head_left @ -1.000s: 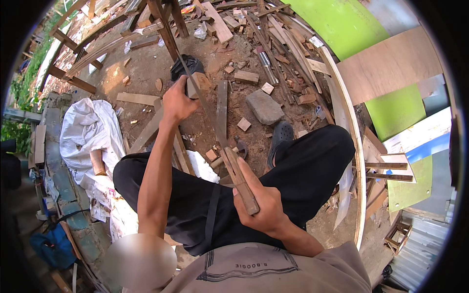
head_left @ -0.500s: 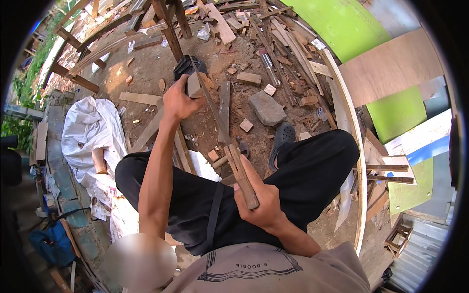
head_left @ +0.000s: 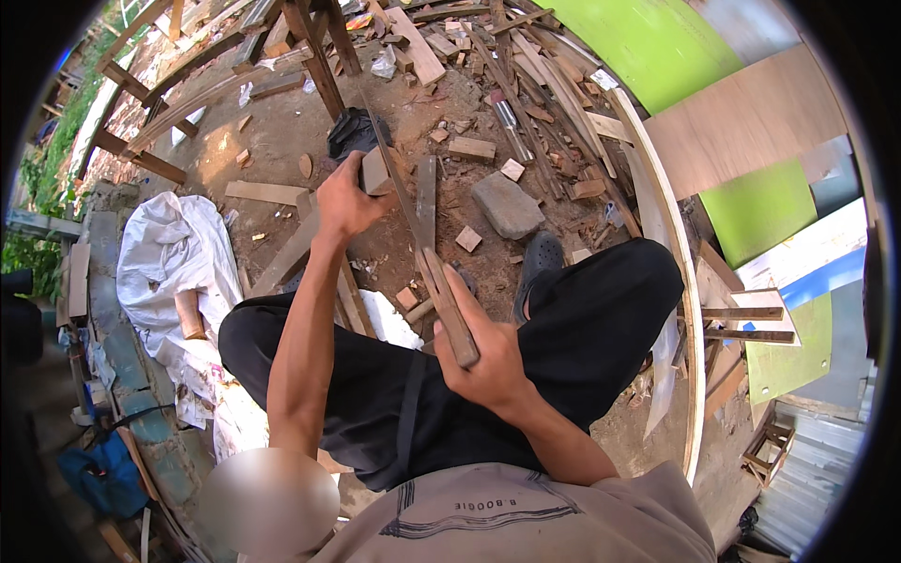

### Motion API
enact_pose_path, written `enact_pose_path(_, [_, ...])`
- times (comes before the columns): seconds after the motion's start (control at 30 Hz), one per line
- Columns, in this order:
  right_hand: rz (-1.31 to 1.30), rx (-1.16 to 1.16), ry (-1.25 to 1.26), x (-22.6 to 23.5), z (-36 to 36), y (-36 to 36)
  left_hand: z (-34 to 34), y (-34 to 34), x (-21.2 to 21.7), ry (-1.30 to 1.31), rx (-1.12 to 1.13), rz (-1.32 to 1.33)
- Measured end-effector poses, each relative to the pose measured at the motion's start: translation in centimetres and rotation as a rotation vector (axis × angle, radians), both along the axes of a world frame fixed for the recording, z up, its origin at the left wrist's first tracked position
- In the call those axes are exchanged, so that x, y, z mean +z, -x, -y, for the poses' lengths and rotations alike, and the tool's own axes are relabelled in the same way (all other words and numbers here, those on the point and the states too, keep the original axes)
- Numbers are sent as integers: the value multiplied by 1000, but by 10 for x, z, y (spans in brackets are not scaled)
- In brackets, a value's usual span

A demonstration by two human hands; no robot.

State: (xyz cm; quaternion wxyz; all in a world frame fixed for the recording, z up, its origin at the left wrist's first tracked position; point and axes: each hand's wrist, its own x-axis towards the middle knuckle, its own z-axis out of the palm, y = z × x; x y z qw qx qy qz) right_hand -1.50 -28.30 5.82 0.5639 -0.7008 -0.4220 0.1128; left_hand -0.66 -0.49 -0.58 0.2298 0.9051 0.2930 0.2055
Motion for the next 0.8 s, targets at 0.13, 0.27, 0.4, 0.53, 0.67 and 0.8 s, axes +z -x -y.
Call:
enact_pose_path(0.13, [-51,6,46,0,-4,-6,-3,1,-8,-25,-20,11])
enact_pose_path(0.27, [-56,-7,-56,5,9,5,-7,-1,-5,-50,-9,10])
enact_pose_path(0.4, [-55,2,-28,-9,-17,-14,5,0,-6,-9,-22,-3])
enact_pose_path(0.53, [-24,16,-80,5,3,3,-3,0,-8,-26,-20,9])
enact_pose_path(0.67, [-33,18,-13,-4,-13,0,-15,2,-8,-2,-27,19])
enact_pose_path(0.8, [-55,-3,11,-1,-11,-4,-8,2,-10,7,-24,12])
